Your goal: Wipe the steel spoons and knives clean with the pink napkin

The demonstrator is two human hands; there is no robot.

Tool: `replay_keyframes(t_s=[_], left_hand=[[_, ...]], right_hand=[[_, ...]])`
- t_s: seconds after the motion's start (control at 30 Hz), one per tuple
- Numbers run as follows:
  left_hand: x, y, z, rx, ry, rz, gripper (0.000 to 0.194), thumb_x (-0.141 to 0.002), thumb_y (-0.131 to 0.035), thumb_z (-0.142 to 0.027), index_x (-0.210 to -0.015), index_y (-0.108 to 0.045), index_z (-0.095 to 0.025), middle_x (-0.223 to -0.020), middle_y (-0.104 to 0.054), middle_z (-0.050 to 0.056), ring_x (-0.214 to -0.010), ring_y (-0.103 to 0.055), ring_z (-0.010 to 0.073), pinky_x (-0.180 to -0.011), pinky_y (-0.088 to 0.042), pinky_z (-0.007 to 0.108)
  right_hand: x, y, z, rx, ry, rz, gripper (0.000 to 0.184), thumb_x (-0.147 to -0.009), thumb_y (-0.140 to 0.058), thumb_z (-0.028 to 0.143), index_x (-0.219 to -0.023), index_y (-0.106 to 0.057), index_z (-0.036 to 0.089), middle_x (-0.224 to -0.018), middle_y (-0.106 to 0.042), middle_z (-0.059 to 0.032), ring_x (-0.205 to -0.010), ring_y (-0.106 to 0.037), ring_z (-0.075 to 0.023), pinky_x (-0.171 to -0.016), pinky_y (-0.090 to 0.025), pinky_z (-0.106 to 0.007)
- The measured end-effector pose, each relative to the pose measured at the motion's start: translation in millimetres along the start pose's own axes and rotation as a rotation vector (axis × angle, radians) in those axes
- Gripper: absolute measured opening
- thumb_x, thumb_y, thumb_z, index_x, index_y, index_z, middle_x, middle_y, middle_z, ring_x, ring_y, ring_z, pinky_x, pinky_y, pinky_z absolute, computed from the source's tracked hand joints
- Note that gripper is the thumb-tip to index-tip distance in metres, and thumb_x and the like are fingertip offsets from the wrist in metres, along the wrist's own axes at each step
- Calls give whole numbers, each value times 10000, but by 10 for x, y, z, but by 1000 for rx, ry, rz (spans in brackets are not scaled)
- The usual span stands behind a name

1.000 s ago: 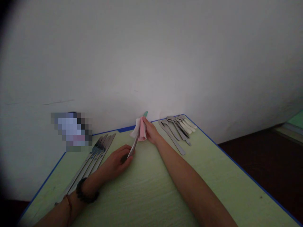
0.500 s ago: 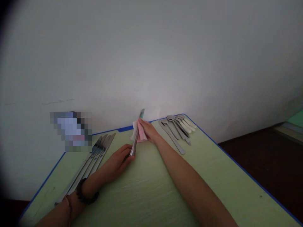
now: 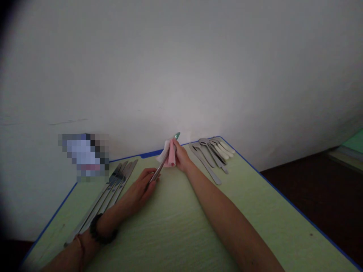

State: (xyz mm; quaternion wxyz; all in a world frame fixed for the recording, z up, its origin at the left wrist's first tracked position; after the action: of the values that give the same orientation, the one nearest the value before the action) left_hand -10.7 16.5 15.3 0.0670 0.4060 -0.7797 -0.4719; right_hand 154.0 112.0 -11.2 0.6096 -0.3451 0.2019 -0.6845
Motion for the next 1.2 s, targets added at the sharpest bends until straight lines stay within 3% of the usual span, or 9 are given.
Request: replay_keyframes(t_s=[0.1, 0.2, 0.33, 0.4, 0.63, 0.83, 0.97, 1.07, 1.2], left_hand=[[-7, -26, 40, -29, 20, 2, 295, -955, -328, -273, -1090, -563, -157, -1211, -533, 127, -1063, -574, 213, -987, -446, 364], [-12, 9, 61, -36, 49, -89, 326, -956, -327, -282, -1140, -564, -156, -1213, -574, 118, -1074, -578, 212, -980, -450, 366], [11, 65, 130, 50, 211, -153, 393, -972, -280, -278, -1292, -475, -159, -908, -708, 47, -627, -622, 143, -668, -527, 284], [21, 75, 136, 88, 235, -143, 404, -972, -297, -292, -1320, -457, -164, -822, -717, 16, -540, -590, 124, -595, -501, 249], [-5, 23, 100, 98, 185, -76, 442, -920, -423, -323, -1325, -479, -156, -865, -717, 31, -697, -623, 159, -689, -488, 273], [-4, -92, 154, 248, 215, 74, 568, -836, -555, -310, -1364, -403, -165, -914, -676, 20, -688, -581, 142, -670, -466, 262], [-3, -65, 127, 163, 246, 85, 342, -790, -617, -312, -1098, -571, -170, -826, -640, 5, -692, -547, 158, -642, -428, 266], [-8, -42, 105, 94, 270, 79, 186, -786, -625, -330, -884, -577, -179, -769, -604, -4, -668, -527, 159, -610, -399, 261], [-17, -52, 95, 107, 244, 83, 177, -817, -584, -320, -931, -575, -185, -762, -585, -9, -675, -529, 158, -627, -402, 259]], right_hand=[[-44, 33, 1, -36, -2, -10, 318, -827, -571, 481, -710, -581, 186, -544, -561, 33, -552, -542, -129, -619, -488, -259], [-69, 49, 9, -88, 18, 17, 311, -832, -567, 479, -716, -581, 191, -576, -584, 32, -589, -562, -136, -678, -498, -273], [-67, 37, 24, -154, 25, 42, 289, -849, -545, 463, -736, -582, 200, -622, -611, 25, -650, -585, -146, -711, -497, -278], [-47, 16, 33, -155, 13, 42, 299, -863, -521, 459, -725, -579, 201, -624, -615, 19, -646, -585, -147, -692, -495, -277], [70, -73, 89, -93, -7, 102, 384, -823, -523, 548, -660, -559, 202, -570, -584, 17, -537, -538, -130, -579, -464, -262], [170, -173, 18, -35, -117, 395, 364, -749, -628, 522, -632, -529, 192, -487, -505, 63, -456, -468, -89, -544, -434, -232], [207, -182, -90, 184, -167, 508, 341, -707, -695, 474, -650, -563, 165, -541, -574, 26, -514, -522, -104, -550, -433, -230], [204, -158, -124, 262, -180, 489, 324, -713, -705, 448, -681, -577, 152, -574, -598, 12, -545, -542, -111, -574, -443, -239], [181, -142, -115, 198, -193, 424, 313, -748, -679, 450, -691, -573, 161, -563, -589, 22, -544, -546, -108, -584, -453, -238]])
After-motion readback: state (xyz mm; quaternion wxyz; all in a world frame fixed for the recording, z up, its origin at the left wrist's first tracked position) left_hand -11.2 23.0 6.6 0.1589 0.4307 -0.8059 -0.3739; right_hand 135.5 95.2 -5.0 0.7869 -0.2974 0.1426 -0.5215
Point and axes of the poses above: each hand's wrist, its own x-axis away from the middle knuckle, its own y-axis out of the back of the hand, z = x × y, the point moved 4 cm from there along -x, towards the middle knuckle
